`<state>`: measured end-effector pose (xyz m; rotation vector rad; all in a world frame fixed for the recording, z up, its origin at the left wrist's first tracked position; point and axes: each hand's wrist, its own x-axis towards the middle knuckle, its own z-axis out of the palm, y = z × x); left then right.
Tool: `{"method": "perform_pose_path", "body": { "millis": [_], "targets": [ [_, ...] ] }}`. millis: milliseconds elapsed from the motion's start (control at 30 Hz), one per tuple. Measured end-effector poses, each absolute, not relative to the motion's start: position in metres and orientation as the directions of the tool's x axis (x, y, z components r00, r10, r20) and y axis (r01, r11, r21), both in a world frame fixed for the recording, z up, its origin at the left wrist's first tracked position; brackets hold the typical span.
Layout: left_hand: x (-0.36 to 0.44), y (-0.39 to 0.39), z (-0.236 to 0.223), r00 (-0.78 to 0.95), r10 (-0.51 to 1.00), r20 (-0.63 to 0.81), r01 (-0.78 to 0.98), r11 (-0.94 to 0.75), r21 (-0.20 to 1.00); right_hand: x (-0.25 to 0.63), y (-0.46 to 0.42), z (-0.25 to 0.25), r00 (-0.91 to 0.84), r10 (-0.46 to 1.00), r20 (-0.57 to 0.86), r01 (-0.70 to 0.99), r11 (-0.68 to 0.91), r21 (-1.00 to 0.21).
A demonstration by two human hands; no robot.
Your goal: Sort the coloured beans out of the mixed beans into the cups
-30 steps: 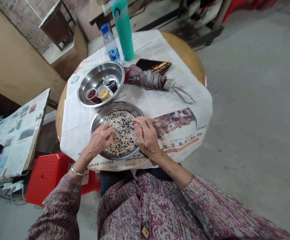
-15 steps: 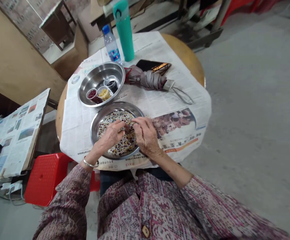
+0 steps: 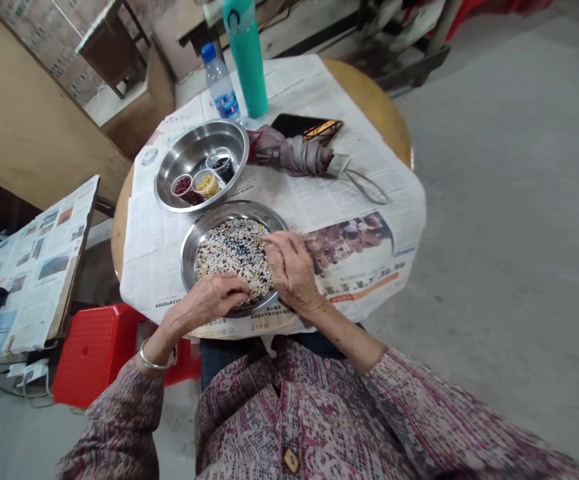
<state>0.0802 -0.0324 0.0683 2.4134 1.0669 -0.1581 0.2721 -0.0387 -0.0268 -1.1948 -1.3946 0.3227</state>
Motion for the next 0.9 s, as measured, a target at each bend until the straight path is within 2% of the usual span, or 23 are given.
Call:
{"method": "perform_pose_path", "body": {
  "millis": [233, 300, 400, 500, 567, 733, 800, 900],
  "targets": [
    [0.086, 0.013, 0.041, 0.495, 0.868, 0.034, 0.809, -0.474, 0.346, 0.272, -0.039, -0.025, 0.241, 0.792, 0.560, 0.449, 0.421, -0.788],
    [0.091, 0.022, 0.040, 0.429, 0.900, 0.077, 0.850, -0.431, 0.304, 0.272, -0.039, -0.025, 0.245, 0.790, 0.562, 0.448, 0.422, -0.788],
    [0.103, 0.028, 0.042, 0.450, 0.893, 0.014, 0.860, -0.438, 0.263, 0.272, -0.039, -0.025, 0.249, 0.780, 0.575, 0.441, 0.437, -0.784],
    [0.117, 0.025, 0.043, 0.628, 0.774, -0.079, 0.761, -0.590, 0.271, 0.272, -0.039, -0.024, 0.245, 0.764, 0.597, 0.435, 0.464, -0.772],
    [0.125, 0.019, 0.043, 0.714, 0.693, -0.098, 0.689, -0.671, 0.274, 0.273, -0.039, -0.024, 0.241, 0.764, 0.598, 0.436, 0.465, -0.770],
    [0.128, 0.002, 0.041, 0.797, 0.591, -0.126, 0.602, -0.758, 0.251, 0.274, -0.038, -0.025, 0.230, 0.771, 0.593, 0.452, 0.455, -0.767],
    [0.120, -0.003, 0.044, 0.796, 0.588, -0.144, 0.605, -0.765, 0.220, 0.274, -0.038, -0.026, 0.230, 0.770, 0.596, 0.449, 0.459, -0.767],
    [0.098, -0.006, 0.048, 0.720, 0.687, -0.103, 0.693, -0.702, 0.164, 0.273, -0.038, -0.027, 0.239, 0.777, 0.582, 0.433, 0.451, -0.780]
  ]
}}
